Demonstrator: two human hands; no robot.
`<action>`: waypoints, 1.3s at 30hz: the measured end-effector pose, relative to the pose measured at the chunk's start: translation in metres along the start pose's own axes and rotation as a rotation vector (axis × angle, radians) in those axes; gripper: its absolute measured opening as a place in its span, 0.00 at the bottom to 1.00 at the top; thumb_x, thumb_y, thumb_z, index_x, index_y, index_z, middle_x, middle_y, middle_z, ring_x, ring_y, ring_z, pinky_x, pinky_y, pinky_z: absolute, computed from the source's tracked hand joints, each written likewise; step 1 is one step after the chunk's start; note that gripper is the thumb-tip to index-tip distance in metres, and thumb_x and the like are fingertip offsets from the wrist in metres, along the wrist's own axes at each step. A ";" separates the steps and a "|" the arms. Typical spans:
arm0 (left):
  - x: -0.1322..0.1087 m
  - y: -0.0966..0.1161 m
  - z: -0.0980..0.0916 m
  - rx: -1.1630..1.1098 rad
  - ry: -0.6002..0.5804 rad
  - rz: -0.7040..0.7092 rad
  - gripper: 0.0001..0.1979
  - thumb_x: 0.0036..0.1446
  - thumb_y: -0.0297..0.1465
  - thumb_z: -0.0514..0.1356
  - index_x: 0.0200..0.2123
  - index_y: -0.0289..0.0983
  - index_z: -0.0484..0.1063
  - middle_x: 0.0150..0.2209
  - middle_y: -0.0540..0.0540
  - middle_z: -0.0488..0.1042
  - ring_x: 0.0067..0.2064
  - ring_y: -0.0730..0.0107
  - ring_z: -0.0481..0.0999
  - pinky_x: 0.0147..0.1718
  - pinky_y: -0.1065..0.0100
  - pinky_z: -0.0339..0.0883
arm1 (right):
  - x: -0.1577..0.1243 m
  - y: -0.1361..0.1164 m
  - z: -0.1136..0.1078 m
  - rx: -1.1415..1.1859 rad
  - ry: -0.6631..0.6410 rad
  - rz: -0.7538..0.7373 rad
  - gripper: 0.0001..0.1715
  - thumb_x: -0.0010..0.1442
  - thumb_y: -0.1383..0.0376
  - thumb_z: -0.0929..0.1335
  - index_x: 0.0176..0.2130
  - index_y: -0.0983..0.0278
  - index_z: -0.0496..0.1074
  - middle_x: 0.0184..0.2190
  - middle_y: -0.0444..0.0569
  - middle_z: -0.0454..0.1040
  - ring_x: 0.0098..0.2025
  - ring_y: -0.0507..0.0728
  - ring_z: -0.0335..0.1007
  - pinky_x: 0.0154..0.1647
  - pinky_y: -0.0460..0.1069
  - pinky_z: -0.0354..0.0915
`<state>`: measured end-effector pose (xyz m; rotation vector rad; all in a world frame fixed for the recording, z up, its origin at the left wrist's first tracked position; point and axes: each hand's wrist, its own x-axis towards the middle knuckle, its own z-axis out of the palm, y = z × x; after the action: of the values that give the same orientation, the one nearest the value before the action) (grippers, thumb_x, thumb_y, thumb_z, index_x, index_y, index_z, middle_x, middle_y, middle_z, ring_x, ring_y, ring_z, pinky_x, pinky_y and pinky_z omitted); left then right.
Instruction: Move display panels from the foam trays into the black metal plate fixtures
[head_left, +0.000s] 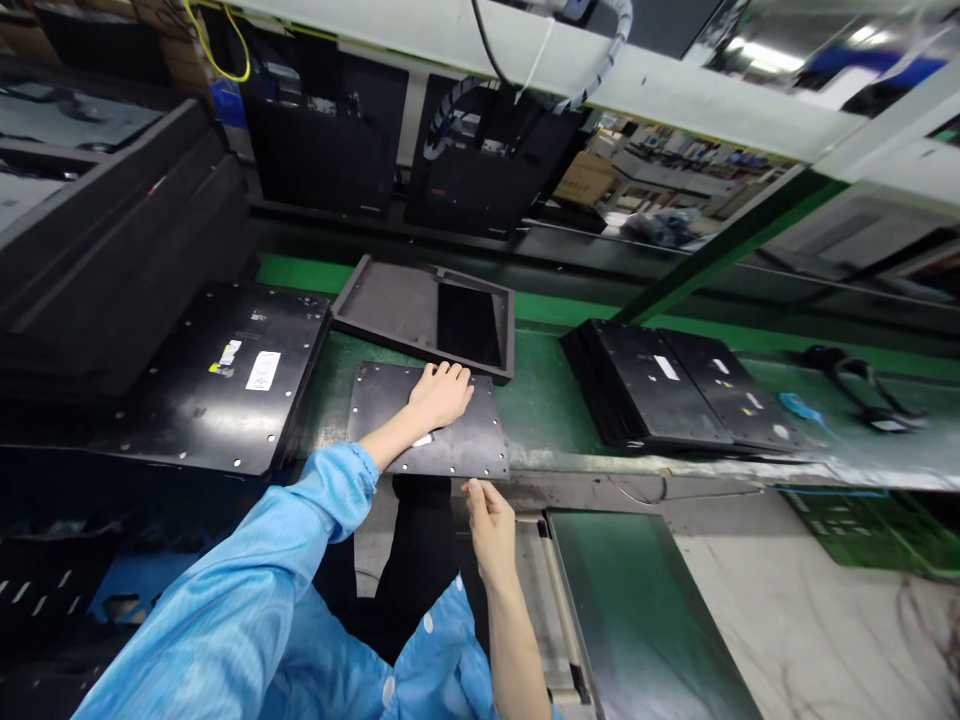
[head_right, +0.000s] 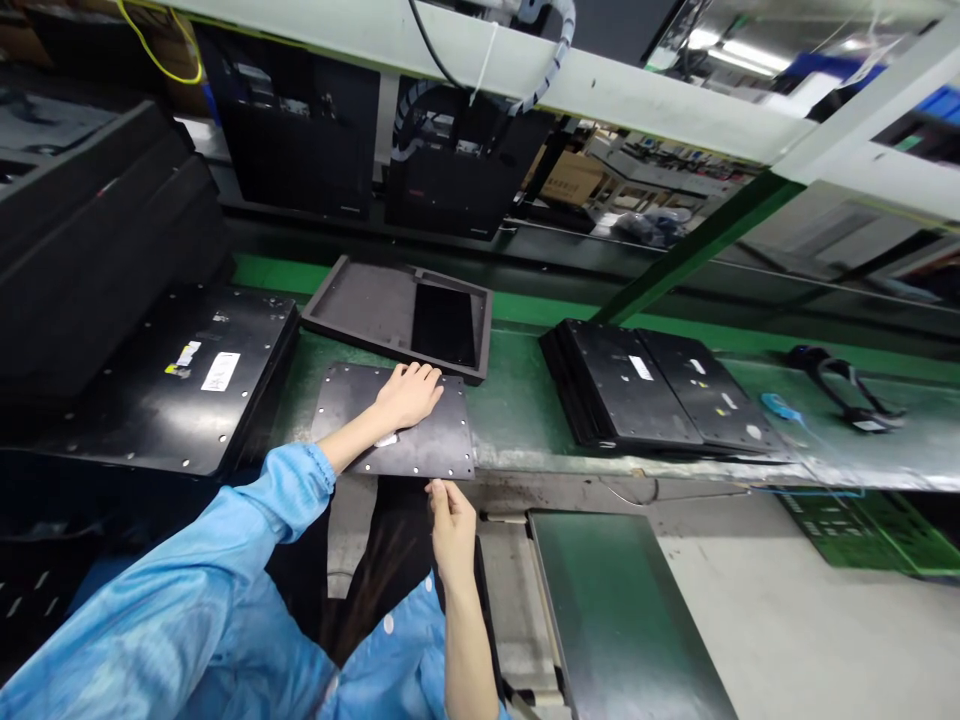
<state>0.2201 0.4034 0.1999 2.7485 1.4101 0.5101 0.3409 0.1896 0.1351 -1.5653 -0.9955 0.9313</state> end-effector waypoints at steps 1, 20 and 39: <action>0.001 0.000 0.000 -0.002 -0.003 -0.003 0.22 0.79 0.37 0.48 0.63 0.32 0.73 0.58 0.34 0.79 0.58 0.48 0.75 0.58 0.51 0.64 | 0.001 -0.001 -0.002 -0.040 0.001 -0.025 0.32 0.70 0.38 0.70 0.37 0.64 0.76 0.25 0.39 0.59 0.26 0.51 0.51 0.27 0.47 0.51; -0.002 0.003 -0.009 -0.034 -0.059 0.001 0.28 0.78 0.42 0.49 0.70 0.32 0.68 0.69 0.32 0.73 0.69 0.47 0.70 0.72 0.41 0.55 | -0.006 -0.031 -0.009 -0.677 0.063 -0.170 0.32 0.77 0.43 0.60 0.45 0.58 0.83 0.40 0.54 0.85 0.40 0.63 0.80 0.40 0.51 0.63; -0.091 0.030 -0.084 0.069 -0.504 0.210 0.45 0.63 0.28 0.71 0.79 0.47 0.58 0.81 0.34 0.52 0.78 0.19 0.55 0.65 0.22 0.66 | -0.004 -0.035 -0.009 -0.799 0.028 -0.175 0.27 0.79 0.50 0.59 0.53 0.55 0.84 0.49 0.52 0.86 0.45 0.64 0.83 0.40 0.51 0.64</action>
<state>0.1700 0.3021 0.2589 2.8038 1.0429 -0.2300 0.3430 0.1882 0.1717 -2.0760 -1.5699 0.3860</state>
